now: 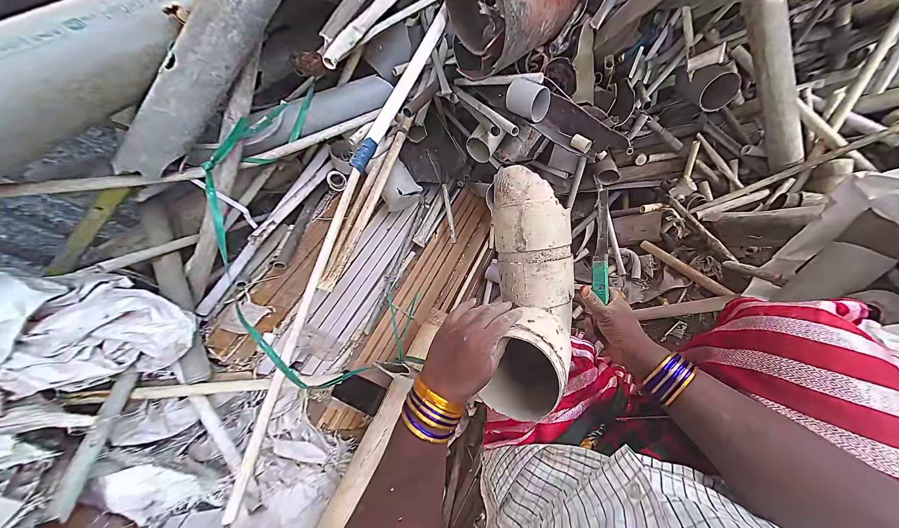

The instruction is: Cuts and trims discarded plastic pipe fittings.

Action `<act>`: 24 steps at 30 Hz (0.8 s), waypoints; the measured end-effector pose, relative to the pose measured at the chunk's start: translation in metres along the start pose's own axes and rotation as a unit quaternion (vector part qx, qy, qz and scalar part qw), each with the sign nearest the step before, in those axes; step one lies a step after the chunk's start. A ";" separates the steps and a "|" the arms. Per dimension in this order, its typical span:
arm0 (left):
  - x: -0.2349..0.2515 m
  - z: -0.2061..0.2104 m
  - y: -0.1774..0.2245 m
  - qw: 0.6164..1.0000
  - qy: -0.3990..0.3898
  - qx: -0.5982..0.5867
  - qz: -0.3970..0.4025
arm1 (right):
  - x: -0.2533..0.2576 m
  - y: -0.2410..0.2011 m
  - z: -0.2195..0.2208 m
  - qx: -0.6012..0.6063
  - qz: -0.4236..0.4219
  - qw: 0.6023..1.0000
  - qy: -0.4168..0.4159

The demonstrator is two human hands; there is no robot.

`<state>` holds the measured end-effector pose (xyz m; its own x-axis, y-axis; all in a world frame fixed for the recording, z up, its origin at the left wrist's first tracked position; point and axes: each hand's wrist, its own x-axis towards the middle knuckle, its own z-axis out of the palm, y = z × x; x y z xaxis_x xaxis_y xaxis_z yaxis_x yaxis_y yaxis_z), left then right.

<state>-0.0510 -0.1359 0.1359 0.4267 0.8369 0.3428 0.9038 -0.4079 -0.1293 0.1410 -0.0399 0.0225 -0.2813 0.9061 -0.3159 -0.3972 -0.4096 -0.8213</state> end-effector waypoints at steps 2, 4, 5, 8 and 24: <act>-0.011 0.005 0.007 0.999 0.024 -0.001 0.029 | 0.003 0.002 -0.002 0.052 -0.007 0.998 -0.024; -0.021 0.011 0.017 0.998 0.051 -0.013 0.030 | 0.003 0.008 -0.009 0.075 -0.044 0.994 -0.067; -0.026 0.013 0.022 0.998 0.062 -0.018 0.021 | 0.003 0.013 -0.012 0.089 -0.055 0.991 -0.088; -0.043 0.026 0.034 0.989 0.133 -0.037 -0.053 | -0.001 0.025 -0.014 0.131 -0.063 0.983 -0.108; -0.072 0.063 0.090 0.643 0.302 -0.519 -0.475 | -0.006 0.010 0.005 0.104 -0.080 0.989 -0.062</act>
<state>0.0014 -0.2095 0.0409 -0.6767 0.7212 0.1481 0.1058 -0.1037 0.9890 0.1339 -0.0501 0.0187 -0.3005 0.9463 -0.1193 -0.6127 -0.2874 -0.7362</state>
